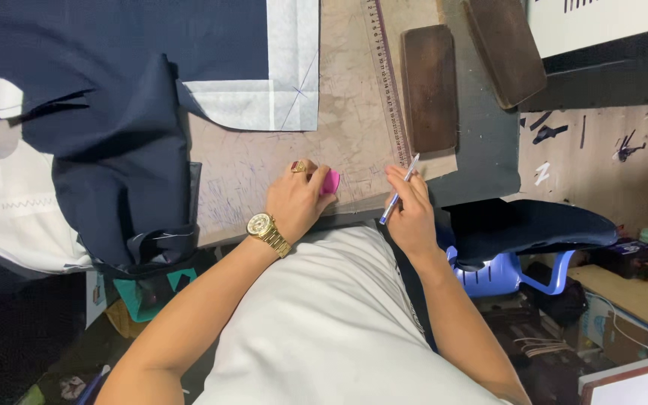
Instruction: The person uses a pen and a ruler to mark lines on a dark piece of fabric on a workbench, then uses a pink tailor's chalk to mark additional patterns.
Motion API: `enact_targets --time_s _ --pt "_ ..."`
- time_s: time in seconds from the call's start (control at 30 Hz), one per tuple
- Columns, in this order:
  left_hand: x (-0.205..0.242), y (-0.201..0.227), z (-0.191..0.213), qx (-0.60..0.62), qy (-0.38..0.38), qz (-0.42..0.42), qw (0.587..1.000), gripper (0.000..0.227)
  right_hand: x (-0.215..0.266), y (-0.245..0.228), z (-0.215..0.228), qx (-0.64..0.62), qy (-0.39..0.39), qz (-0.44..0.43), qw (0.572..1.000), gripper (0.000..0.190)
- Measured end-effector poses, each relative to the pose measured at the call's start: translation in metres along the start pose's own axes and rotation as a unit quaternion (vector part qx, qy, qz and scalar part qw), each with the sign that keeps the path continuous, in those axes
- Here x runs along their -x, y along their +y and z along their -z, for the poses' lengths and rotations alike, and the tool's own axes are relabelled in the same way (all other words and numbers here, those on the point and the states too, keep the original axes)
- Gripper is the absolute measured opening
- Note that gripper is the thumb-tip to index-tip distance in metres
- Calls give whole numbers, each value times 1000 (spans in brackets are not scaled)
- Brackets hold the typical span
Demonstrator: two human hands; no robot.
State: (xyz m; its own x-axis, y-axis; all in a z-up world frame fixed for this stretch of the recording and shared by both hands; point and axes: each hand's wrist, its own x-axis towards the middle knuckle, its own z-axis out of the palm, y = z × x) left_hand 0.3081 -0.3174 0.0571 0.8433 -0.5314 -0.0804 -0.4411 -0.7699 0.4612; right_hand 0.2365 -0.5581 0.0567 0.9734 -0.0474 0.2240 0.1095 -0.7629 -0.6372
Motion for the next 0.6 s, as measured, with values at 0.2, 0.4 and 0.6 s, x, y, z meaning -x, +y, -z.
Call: enact_targets --time_s 0.2,0.4,0.6 --pt "2 -18 -11 112 -143 80 980 38 -8 -19 -9 -17 -4 -32 999 28" --pt "38 -78 27 328 -8 163 931 24 -23 -48 -27 -4 -27 -114 993 38" --pt "48 -233 166 451 293 301 787 15 -8 -57 -69 36 -41 -157 986 40"
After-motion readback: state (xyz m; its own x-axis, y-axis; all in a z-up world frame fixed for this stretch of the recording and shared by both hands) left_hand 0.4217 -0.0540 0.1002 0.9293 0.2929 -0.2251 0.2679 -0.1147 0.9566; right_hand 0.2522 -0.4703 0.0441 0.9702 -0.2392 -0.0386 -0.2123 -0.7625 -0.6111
